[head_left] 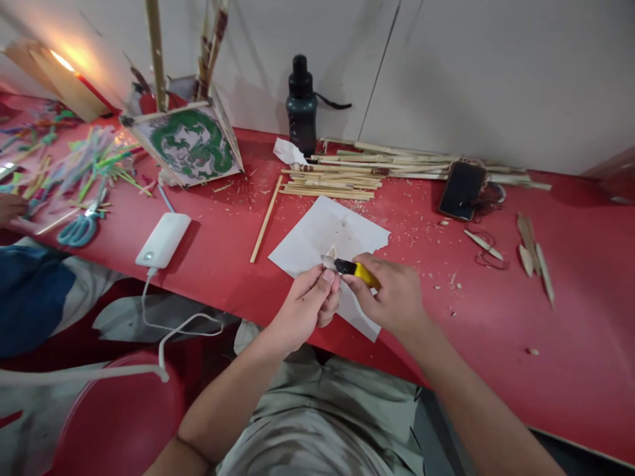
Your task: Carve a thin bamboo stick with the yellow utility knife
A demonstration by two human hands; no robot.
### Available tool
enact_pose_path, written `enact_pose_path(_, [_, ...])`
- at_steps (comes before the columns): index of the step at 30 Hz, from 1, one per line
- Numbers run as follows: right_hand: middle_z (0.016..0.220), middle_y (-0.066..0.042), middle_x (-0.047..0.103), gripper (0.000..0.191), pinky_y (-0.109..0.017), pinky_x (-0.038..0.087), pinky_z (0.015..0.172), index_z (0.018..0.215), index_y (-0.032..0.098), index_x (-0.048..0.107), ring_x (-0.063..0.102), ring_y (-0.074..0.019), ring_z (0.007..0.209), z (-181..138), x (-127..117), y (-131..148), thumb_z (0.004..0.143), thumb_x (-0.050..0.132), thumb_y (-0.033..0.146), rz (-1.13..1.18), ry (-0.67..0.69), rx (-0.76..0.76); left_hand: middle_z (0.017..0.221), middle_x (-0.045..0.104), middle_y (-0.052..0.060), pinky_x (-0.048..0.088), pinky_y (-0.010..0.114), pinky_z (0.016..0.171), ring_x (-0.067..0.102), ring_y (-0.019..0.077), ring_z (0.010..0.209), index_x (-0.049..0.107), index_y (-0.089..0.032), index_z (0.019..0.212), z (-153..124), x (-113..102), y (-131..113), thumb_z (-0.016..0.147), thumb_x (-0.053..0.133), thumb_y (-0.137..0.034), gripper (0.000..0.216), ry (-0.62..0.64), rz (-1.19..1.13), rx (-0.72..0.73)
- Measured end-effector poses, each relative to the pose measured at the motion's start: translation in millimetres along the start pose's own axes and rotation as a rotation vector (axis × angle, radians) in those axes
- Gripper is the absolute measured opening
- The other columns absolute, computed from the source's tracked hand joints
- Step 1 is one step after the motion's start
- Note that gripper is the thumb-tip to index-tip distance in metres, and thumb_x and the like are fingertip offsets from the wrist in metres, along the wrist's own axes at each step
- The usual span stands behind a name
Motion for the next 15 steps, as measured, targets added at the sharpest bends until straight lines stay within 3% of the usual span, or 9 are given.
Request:
enact_pose_path(5, [0.079, -0.008, 0.075, 0.047, -0.031, 0.035, 0.058, 0.1, 0.02, 0.069, 0.064, -0.0209, 0.066, 11.3, 17.0, -5.9, 0.099, 0.044, 0.06, -0.04, 0.0, 0.021, 0.058, 0.017, -0.011, 0.013, 0.016, 0.041, 0.008, 0.0044, 0.045, 0.042, -0.022, 0.081, -4.1, 1.5, 3.3, 0.098, 0.057, -0.052, 0.038, -0.012, -0.147, -0.052])
enact_pose_path(7, [0.075, -0.007, 0.072, 0.046, -0.031, 0.032, 0.057, 0.098, 0.022, 0.069, 0.062, -0.0214, 0.066, 26.3, 17.7, -29.3, 0.098, 0.045, 0.061, -0.056, 0.02, 0.149, 0.057, 0.017, -0.011, 0.012, 0.016, 0.04, 0.008, 0.0045, 0.044, 0.041, -0.022, 0.079, -14.0, 9.6, 15.4, 0.096, 0.06, -0.05, 0.038, 0.04, -0.216, -0.11])
enact_pose_path(9, [0.064, -0.005, 0.063, 0.046, -0.031, 0.026, 0.054, 0.081, 0.022, 0.065, 0.052, -0.0192, 0.058, 38.7, 4.1, -63.3, 0.096, 0.048, 0.063, -0.093, -0.067, 0.384, 0.055, 0.02, -0.011, 0.013, 0.017, 0.038, 0.011, 0.0046, 0.042, 0.041, -0.021, 0.077, -27.8, 27.0, 36.3, 0.096, 0.059, -0.049, 0.038, 0.24, -0.257, -0.28])
enact_pose_path(10, [0.062, -0.004, 0.059, 0.047, -0.031, 0.024, 0.054, 0.076, 0.023, 0.061, 0.049, -0.018, 0.056, 43.7, -3.6, -73.6, 0.095, 0.05, 0.063, -0.1, -0.111, 0.423, 0.055, 0.019, -0.011, 0.014, 0.017, 0.038, 0.01, 0.0049, 0.042, 0.042, -0.022, 0.079, -31.1, 27.9, 41.7, 0.098, 0.056, -0.05, 0.037, 0.255, -0.282, -0.295])
enact_pose_path(13, [0.06, -0.001, 0.051, 0.046, -0.032, 0.024, 0.056, 0.075, 0.023, 0.057, 0.043, -0.0157, 0.056, 47.9, -13.2, -76.3, 0.096, 0.05, 0.063, 0.003, -0.141, 0.361, 0.058, 0.014, -0.011, 0.013, 0.016, 0.039, 0.006, 0.0052, 0.045, 0.041, -0.021, 0.081, -22.8, 2.4, 34.9, 0.099, 0.055, -0.044, 0.032, 0.03, -0.304, -0.112])
enact_pose_path(15, [0.059, 0.002, 0.047, 0.045, -0.031, 0.025, 0.056, 0.079, 0.022, 0.058, 0.041, -0.0141, 0.054, 38.0, -6.4, -61.4, 0.097, 0.051, 0.063, 0.126, -0.083, 0.302, 0.058, 0.013, -0.011, 0.014, 0.015, 0.039, 0.006, 0.0054, 0.046, 0.043, -0.021, 0.081, -14.7, -5.4, 28.6, 0.101, 0.053, -0.042, 0.031, 0.036, -0.252, -0.13])
Point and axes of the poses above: each hand's wrist, its own z-axis towards the middle knuckle, its own x-axis out of the palm, y = z × x, the point moved 7 cm from there along z, towards the middle knuckle
